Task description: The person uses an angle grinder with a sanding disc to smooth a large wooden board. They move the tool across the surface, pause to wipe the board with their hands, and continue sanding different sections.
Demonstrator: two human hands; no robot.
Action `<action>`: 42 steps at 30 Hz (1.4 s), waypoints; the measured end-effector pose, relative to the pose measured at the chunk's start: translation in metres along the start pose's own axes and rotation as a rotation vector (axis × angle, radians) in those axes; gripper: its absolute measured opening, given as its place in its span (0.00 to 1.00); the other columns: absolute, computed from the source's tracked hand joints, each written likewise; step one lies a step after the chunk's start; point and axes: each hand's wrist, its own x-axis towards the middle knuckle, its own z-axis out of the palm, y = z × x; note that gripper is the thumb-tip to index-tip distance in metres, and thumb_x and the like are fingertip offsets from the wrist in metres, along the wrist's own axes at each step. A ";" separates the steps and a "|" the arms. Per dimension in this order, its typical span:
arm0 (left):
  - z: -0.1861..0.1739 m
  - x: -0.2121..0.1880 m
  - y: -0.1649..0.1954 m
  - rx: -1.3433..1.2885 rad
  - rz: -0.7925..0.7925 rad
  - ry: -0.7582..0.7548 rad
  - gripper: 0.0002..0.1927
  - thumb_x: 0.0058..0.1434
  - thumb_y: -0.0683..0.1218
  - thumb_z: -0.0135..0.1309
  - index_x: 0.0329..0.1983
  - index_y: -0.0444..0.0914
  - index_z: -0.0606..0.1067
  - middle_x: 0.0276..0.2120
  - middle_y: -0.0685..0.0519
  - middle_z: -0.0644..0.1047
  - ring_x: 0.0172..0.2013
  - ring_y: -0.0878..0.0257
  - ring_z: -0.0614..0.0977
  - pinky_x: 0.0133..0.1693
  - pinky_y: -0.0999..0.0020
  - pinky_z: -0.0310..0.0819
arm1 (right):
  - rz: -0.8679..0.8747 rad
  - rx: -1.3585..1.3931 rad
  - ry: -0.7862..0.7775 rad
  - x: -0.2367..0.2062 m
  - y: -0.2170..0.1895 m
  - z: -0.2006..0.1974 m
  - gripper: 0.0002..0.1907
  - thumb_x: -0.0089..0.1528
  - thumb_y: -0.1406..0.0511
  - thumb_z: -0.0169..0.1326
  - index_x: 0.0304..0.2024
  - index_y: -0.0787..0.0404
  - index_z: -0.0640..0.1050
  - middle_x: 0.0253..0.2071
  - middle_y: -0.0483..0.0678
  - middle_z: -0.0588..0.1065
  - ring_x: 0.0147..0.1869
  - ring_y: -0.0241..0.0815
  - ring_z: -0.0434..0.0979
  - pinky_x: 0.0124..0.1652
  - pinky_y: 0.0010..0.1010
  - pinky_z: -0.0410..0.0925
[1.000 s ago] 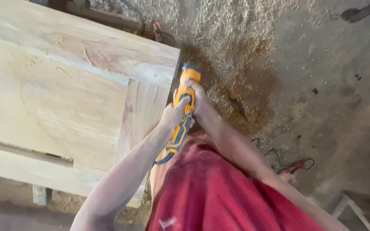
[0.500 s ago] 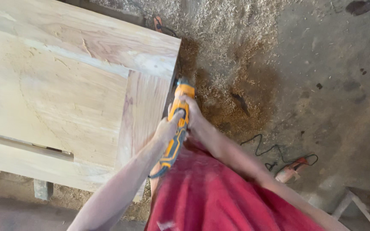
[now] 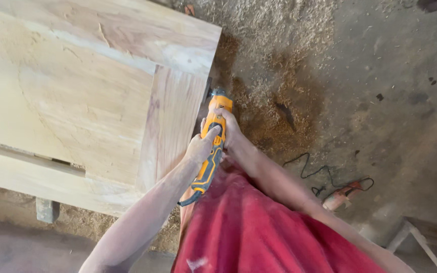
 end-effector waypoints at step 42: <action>-0.018 -0.008 -0.032 0.031 0.035 -0.004 0.26 0.63 0.61 0.54 0.45 0.32 0.75 0.26 0.46 0.80 0.21 0.58 0.82 0.22 0.65 0.78 | -0.076 -0.062 0.030 0.001 0.023 -0.014 0.22 0.57 0.55 0.55 0.46 0.62 0.70 0.34 0.56 0.75 0.36 0.54 0.79 0.38 0.50 0.75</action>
